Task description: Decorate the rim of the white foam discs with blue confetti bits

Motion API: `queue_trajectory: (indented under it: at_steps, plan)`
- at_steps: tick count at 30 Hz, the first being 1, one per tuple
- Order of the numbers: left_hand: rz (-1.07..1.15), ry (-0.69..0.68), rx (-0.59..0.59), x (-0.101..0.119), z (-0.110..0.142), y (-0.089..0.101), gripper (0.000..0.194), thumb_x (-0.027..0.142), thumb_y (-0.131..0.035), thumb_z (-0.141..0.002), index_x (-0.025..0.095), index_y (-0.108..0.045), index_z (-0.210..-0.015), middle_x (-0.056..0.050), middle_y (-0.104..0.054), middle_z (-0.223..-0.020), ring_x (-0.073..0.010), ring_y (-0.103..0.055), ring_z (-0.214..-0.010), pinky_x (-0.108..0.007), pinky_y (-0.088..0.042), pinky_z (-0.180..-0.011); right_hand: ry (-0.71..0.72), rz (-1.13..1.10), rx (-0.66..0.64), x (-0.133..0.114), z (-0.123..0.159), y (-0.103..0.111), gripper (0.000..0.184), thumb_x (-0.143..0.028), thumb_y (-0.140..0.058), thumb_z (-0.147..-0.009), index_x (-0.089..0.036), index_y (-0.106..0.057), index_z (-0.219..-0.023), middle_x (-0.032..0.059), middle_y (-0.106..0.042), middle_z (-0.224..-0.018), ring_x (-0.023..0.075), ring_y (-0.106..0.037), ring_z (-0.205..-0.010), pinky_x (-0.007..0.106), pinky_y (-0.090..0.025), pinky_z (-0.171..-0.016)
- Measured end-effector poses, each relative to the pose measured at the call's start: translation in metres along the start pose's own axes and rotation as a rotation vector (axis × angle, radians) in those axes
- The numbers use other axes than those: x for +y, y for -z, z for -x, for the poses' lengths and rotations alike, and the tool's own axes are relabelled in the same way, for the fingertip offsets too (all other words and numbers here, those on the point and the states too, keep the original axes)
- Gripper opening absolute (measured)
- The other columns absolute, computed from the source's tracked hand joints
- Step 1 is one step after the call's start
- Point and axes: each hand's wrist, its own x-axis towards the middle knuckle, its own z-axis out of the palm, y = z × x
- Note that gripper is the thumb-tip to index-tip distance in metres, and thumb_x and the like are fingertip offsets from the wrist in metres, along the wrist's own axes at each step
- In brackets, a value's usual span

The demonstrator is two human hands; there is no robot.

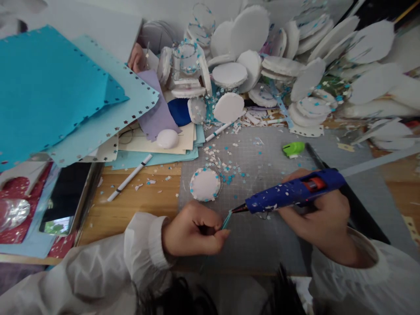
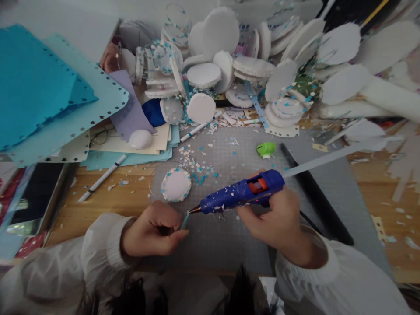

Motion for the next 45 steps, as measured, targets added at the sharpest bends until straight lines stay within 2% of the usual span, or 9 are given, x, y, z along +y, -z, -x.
queue_trajectory:
  at_steps: [6, 19, 30, 38, 41, 45]
  plan:
    - [-0.009, -0.013, 0.011, -0.0024, 0.0012, -0.0004, 0.042, 0.012, -0.056, -0.077, 0.016, -0.025, -0.049, 0.009, -0.021, -0.047, -0.0023, -0.017, -0.043, -0.016, -0.014, -0.039, 0.016, -0.015, 0.009, 0.0003, -0.0014, -0.0002, 0.014, -0.032, -0.059, -0.07, -0.019, -0.054, -0.073, 0.0063, -0.064, -0.064, 0.0225, -0.063, -0.053, 0.033, -0.048, -0.049]
    - [-0.003, -0.006, -0.003, -0.0007, 0.0002, 0.0002, 0.042, 0.011, -0.056, -0.076, 0.016, -0.024, -0.049, 0.009, -0.02, -0.047, -0.0025, -0.017, -0.044, -0.016, -0.014, -0.04, 0.026, -0.042, 0.019, 0.0005, 0.0006, -0.0007, 0.012, -0.028, -0.061, -0.069, -0.018, -0.055, -0.075, 0.0074, -0.064, -0.067, 0.0227, -0.063, -0.057, 0.033, -0.048, -0.052]
    - [0.014, 0.003, -0.023, -0.0027, 0.0015, 0.0007, 0.041, 0.012, -0.055, -0.078, 0.017, -0.026, -0.05, 0.009, -0.022, -0.047, -0.0027, -0.018, -0.043, -0.017, -0.014, -0.04, -0.014, -0.049, 0.013, -0.0025, -0.0008, 0.0002, 0.011, -0.026, -0.06, -0.069, -0.021, -0.054, -0.077, -0.0021, -0.056, -0.056, 0.0158, -0.055, -0.045, 0.028, -0.042, -0.045]
    - [0.036, 0.035, -0.082, 0.0014, -0.0014, 0.0032, 0.042, 0.016, -0.051, -0.083, 0.018, -0.024, -0.051, 0.008, -0.02, -0.048, -0.004, -0.018, -0.044, -0.021, -0.016, -0.041, -0.032, -0.113, 0.02, -0.0009, 0.0004, 0.0008, 0.017, -0.022, -0.065, -0.064, -0.02, -0.055, -0.079, 0.0011, -0.06, -0.068, 0.0169, -0.059, -0.055, 0.028, -0.043, -0.049]
    - [0.041, 0.041, -0.105, 0.0026, -0.002, 0.0041, 0.041, 0.018, -0.049, -0.085, 0.018, -0.029, -0.05, 0.007, -0.024, -0.047, -0.0043, -0.021, -0.043, -0.02, -0.018, -0.041, -0.033, -0.123, 0.019, -0.0003, 0.0007, 0.0005, 0.019, -0.021, -0.065, -0.064, -0.02, -0.055, -0.08, 0.0023, -0.06, -0.071, 0.0196, -0.061, -0.061, 0.031, -0.045, -0.054]
    - [0.043, 0.057, -0.144, 0.004, -0.0014, 0.0055, 0.034, 0.02, -0.048, -0.089, 0.013, -0.05, -0.055, 0.004, -0.038, -0.048, -0.0053, -0.033, -0.043, -0.019, -0.026, -0.043, 0.0, -0.13, 0.036, 0.0011, 0.002, 0.0005, 0.023, -0.018, -0.065, -0.061, -0.02, -0.054, -0.081, 0.0028, -0.061, -0.074, 0.0205, -0.06, -0.064, 0.032, -0.044, -0.055]
